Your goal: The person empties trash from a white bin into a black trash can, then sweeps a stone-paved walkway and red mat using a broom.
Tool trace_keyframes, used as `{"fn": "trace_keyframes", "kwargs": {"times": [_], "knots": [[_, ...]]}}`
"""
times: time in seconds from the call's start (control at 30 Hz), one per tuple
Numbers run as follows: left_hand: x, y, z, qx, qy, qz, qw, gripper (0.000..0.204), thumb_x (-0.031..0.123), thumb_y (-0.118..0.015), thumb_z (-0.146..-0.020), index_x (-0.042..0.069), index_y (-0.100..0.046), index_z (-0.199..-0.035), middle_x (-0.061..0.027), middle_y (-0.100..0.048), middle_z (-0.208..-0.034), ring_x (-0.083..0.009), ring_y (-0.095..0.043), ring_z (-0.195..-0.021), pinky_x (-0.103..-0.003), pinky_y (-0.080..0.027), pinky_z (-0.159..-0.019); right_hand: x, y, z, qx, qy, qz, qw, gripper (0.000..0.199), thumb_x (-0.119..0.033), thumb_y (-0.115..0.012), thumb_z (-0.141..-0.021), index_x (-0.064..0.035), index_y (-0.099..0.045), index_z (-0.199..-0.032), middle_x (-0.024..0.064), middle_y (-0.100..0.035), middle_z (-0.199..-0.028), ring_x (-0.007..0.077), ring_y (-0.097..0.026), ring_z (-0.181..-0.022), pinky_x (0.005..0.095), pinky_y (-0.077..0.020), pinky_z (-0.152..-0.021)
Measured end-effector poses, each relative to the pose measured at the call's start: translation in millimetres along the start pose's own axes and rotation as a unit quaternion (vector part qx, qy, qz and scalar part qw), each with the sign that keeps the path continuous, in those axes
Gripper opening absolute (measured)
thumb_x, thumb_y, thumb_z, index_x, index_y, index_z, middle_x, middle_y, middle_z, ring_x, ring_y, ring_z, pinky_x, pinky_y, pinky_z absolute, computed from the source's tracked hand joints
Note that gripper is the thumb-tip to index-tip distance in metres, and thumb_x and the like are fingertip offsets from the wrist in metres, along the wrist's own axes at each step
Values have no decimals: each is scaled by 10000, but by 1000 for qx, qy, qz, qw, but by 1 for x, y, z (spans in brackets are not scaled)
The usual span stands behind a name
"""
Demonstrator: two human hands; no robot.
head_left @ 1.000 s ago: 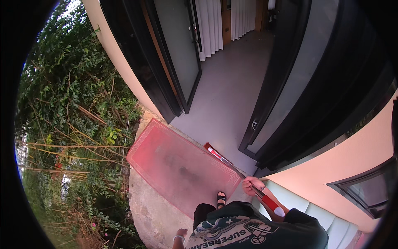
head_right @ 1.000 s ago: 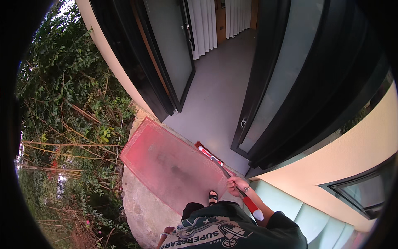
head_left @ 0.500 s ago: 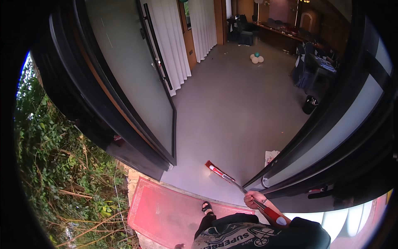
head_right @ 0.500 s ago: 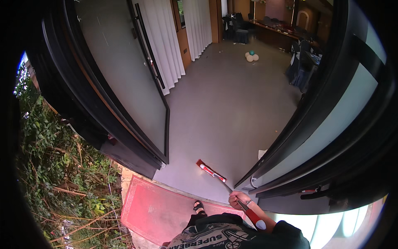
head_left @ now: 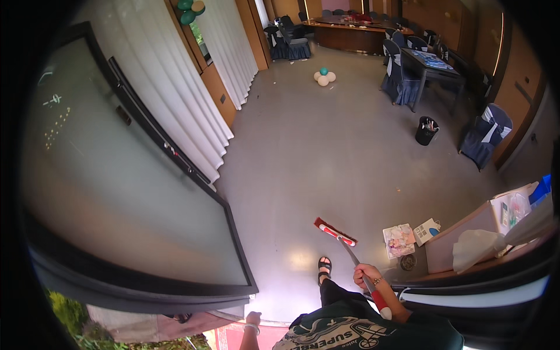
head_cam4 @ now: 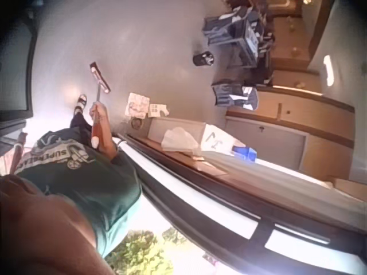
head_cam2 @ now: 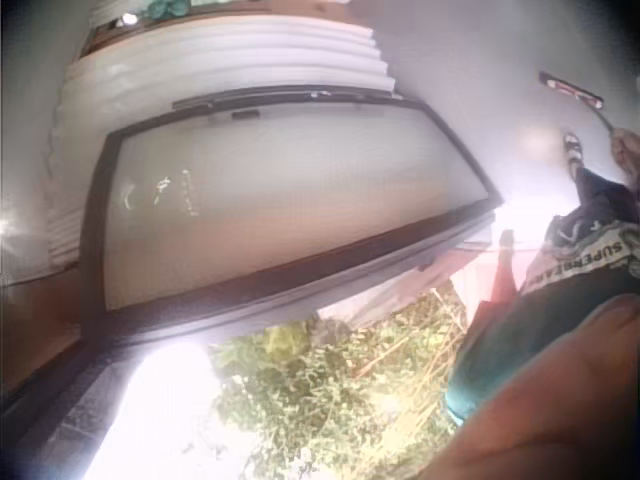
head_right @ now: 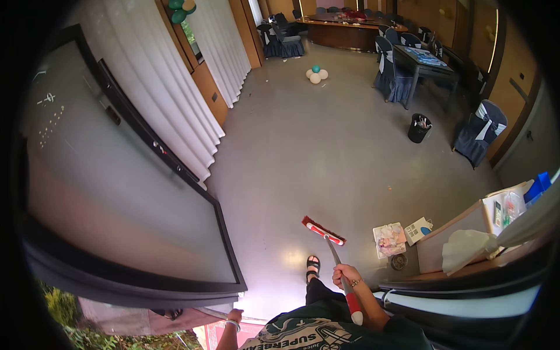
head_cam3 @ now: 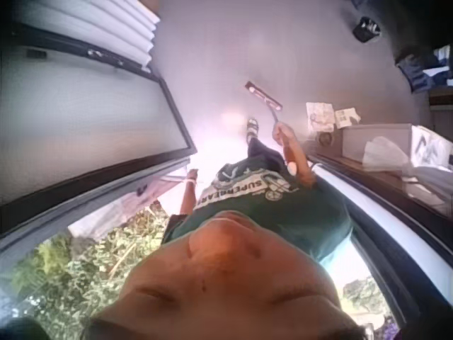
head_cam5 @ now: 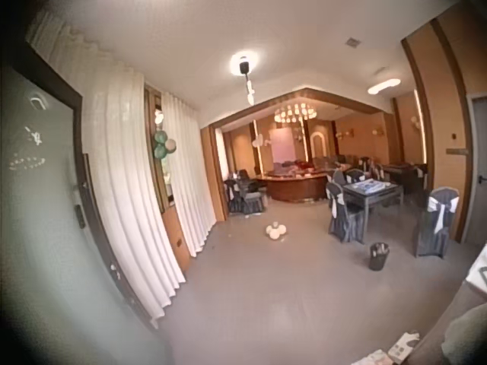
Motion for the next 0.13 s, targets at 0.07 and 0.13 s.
{"fn": "trace_keyframes", "kwargs": {"times": [0.07, 0.13], "knots": [[4, 23, -31, -11, -50, -9, 999, 248, 117, -461, -802, 122, -637, -977, -168, -614, -915, -341, -577, -862, -428, -460, -773, -58, -32, -38, -20, 0, 13, 1000, 235, -95, -480, -781, -120, -339, -594, -23, -371, -479, 94, -358, -392, 225, -290, -378], [30, 51, -80, -174, -50, -46, 982, 265, 139, -494, -806, 120, -616, -1041, -175, -593, -1018, -316, -535, -1010, -405, -414, -871, -106, -27, -69, 8, 19, 0, 1000, 237, -122, -494, -777, -115, -345, -592, -17, -382, -478, 104, -362, -391, 228, -301, -376]]}}
Point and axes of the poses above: each hand's wrist, its own z-axis away from the middle knuckle, its own y-axis out of the back of the hand, x = y × z, the point moved 2 cm from there along -z, towards the middle knuckle
